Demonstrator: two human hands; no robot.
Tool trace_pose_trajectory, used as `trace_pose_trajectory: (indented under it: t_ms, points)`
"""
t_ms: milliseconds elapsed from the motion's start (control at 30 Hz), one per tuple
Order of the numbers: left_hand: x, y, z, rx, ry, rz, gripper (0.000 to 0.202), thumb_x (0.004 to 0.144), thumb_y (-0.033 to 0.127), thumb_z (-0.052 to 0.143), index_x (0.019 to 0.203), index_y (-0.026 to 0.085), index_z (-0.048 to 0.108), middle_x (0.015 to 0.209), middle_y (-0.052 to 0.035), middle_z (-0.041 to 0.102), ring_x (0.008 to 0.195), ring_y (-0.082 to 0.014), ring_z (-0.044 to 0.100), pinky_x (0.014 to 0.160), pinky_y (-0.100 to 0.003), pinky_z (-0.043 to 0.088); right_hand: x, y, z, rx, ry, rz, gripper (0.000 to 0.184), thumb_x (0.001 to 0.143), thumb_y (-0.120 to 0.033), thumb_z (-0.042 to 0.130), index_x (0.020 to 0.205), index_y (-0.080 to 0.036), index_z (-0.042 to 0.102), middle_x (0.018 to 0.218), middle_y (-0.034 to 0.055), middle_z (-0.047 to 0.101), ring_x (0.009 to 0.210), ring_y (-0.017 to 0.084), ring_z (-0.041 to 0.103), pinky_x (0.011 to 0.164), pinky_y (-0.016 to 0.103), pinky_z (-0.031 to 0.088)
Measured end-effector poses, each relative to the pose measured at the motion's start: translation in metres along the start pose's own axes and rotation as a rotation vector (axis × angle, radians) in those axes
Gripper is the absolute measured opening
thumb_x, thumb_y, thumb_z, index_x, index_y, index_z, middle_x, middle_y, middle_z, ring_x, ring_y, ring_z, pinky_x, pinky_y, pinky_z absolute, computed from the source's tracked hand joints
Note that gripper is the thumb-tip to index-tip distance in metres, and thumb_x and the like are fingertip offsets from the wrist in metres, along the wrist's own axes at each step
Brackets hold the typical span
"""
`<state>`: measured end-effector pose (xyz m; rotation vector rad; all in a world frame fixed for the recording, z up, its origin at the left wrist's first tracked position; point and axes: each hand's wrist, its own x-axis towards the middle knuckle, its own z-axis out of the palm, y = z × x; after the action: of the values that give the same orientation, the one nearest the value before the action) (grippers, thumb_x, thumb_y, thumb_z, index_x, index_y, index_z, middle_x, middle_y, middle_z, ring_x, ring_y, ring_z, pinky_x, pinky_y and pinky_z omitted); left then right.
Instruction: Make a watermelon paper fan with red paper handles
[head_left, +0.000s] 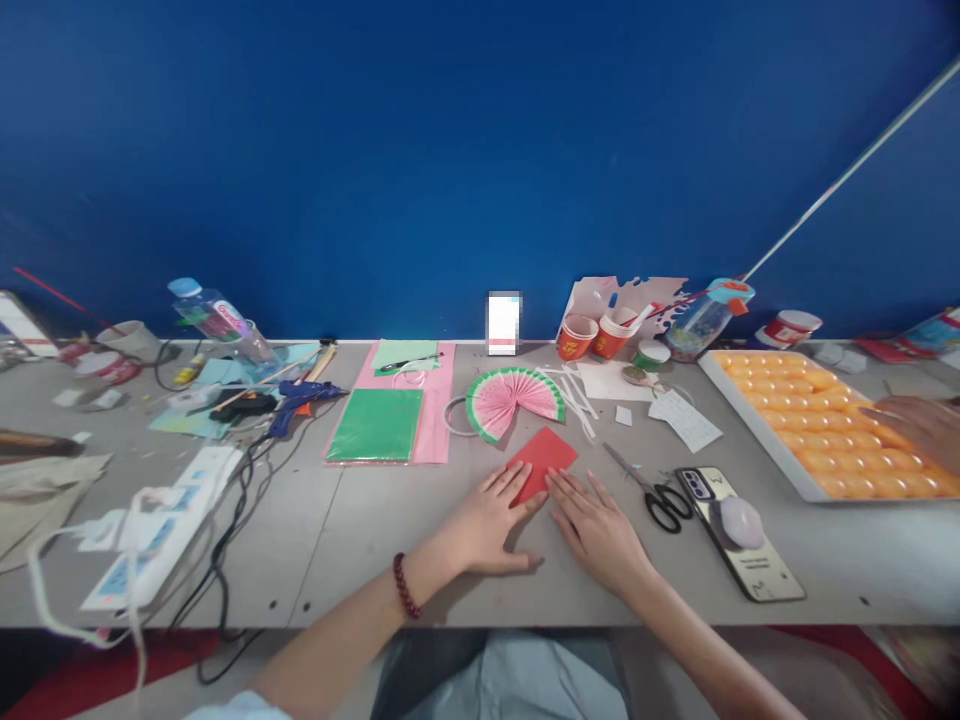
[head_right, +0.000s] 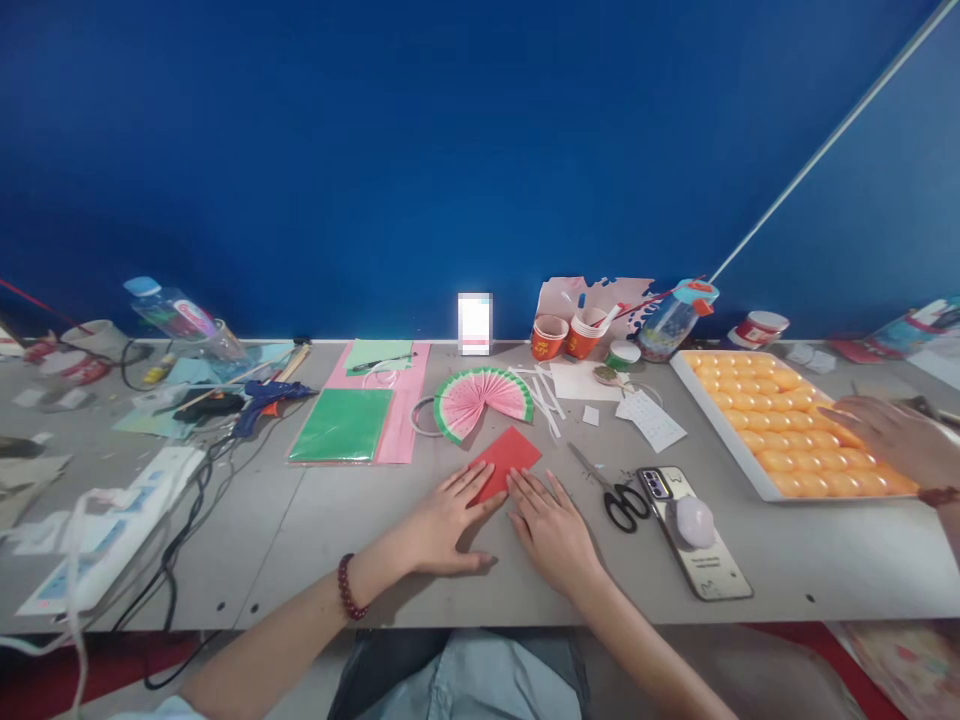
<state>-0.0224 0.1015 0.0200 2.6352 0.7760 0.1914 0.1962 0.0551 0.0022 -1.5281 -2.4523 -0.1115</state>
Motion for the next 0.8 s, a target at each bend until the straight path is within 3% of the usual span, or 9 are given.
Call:
trace_pose_trajectory:
  t_ms: [267,667,800]
  points:
    - [-0.001,-0.002,0.0,0.0,0.007,0.014,0.087,0.077,0.07,0.047,0.147,0.026,0.021,0.157,-0.0101,0.006,0.143,-0.0307,0.009,0.113,-0.048,0.017,0.007,0.027,-0.011,-0.069,0.107,0.143,0.035,0.093,-0.025,0.041,0.122,-0.026,0.061,0.123,-0.001,0.063,0.125,0.028,0.048,0.108,0.051,0.027]
    - [-0.02,0.002,-0.007,0.031,-0.004,0.022,0.082,0.079,0.07,0.044,0.145,0.025,0.027,0.155,-0.0106,0.014,0.142,-0.031,0.012,0.114,-0.049,0.016,0.007,0.027,-0.007,-0.068,0.124,0.163,0.034,0.092,-0.023,0.042,0.119,-0.021,0.062,0.12,0.0016,0.065,0.122,0.029,0.05,0.106,0.051,0.029]
    - [-0.026,0.004,-0.005,0.057,0.022,0.021,0.078,0.08,0.064,0.049,0.145,0.026,0.027,0.155,-0.0093,0.016,0.142,-0.0304,0.014,0.114,-0.049,0.017,0.011,0.025,-0.008,-0.024,0.135,0.213,0.03,0.09,-0.029,0.046,0.114,-0.021,0.062,0.119,0.0039,0.066,0.121,0.029,0.051,0.105,0.05,0.031]
